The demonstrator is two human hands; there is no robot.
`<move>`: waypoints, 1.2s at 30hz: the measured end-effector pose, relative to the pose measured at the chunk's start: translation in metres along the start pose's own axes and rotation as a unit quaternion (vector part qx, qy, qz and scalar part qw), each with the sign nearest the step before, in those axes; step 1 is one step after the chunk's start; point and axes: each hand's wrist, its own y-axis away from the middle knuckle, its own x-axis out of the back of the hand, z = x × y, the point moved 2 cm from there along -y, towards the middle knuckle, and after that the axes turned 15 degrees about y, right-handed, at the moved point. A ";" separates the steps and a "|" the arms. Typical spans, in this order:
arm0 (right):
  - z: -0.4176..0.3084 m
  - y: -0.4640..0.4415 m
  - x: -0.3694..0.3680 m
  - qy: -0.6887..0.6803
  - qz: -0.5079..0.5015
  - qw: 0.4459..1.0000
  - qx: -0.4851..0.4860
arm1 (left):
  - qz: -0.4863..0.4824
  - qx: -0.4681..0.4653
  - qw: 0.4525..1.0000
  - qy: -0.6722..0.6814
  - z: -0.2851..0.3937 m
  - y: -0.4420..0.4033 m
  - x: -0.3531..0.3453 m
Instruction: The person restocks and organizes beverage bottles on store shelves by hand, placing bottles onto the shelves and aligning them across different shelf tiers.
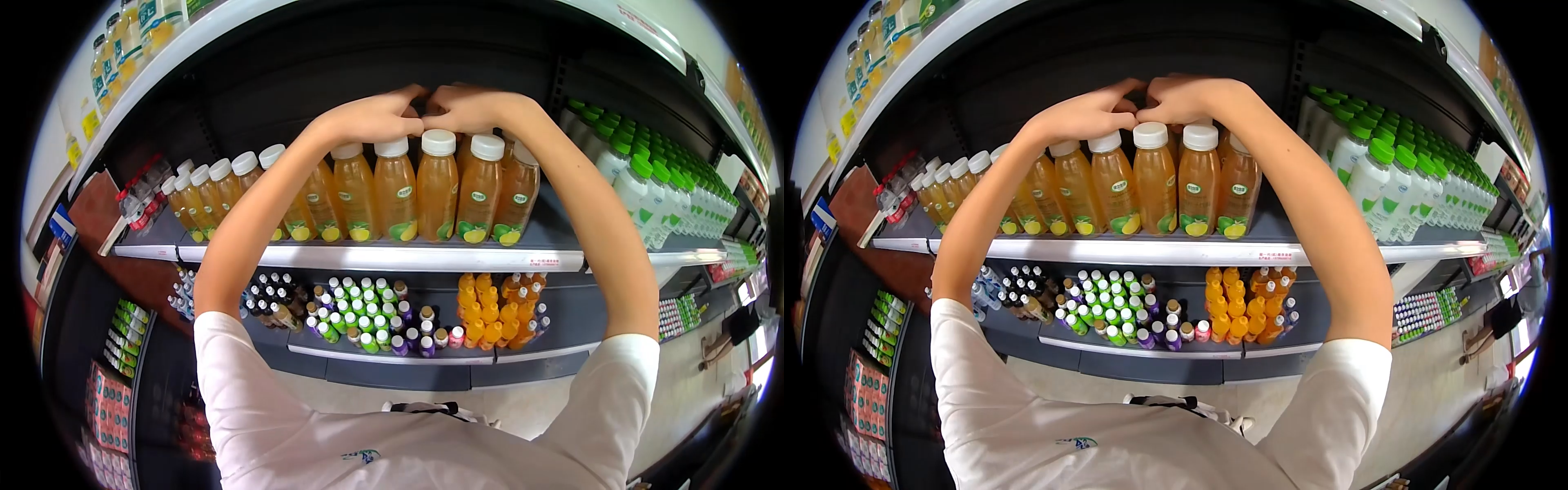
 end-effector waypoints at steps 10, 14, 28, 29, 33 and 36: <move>0.002 0.014 0.001 -0.044 -0.001 0.998 -0.035 | -0.003 0.021 0.999 0.030 0.004 -0.001 -0.001; 0.007 0.006 -0.008 -0.057 0.002 0.998 0.004 | 0.029 0.012 0.999 0.009 -0.009 0.007 0.006; 0.017 -0.008 -0.018 -0.079 0.041 0.995 0.042 | 0.247 -0.104 0.938 -0.219 0.036 0.031 0.006; 0.029 0.008 -0.010 -0.063 0.068 0.994 0.048 | 0.276 -0.128 0.921 -0.244 0.055 0.030 -0.002; -0.006 0.056 0.003 0.031 0.208 0.976 0.052 | 0.385 -0.328 0.836 -0.213 0.099 0.080 -0.035; -0.015 0.086 0.008 0.031 0.347 0.930 0.117 | 0.411 -0.510 0.721 -0.226 0.121 0.094 -0.055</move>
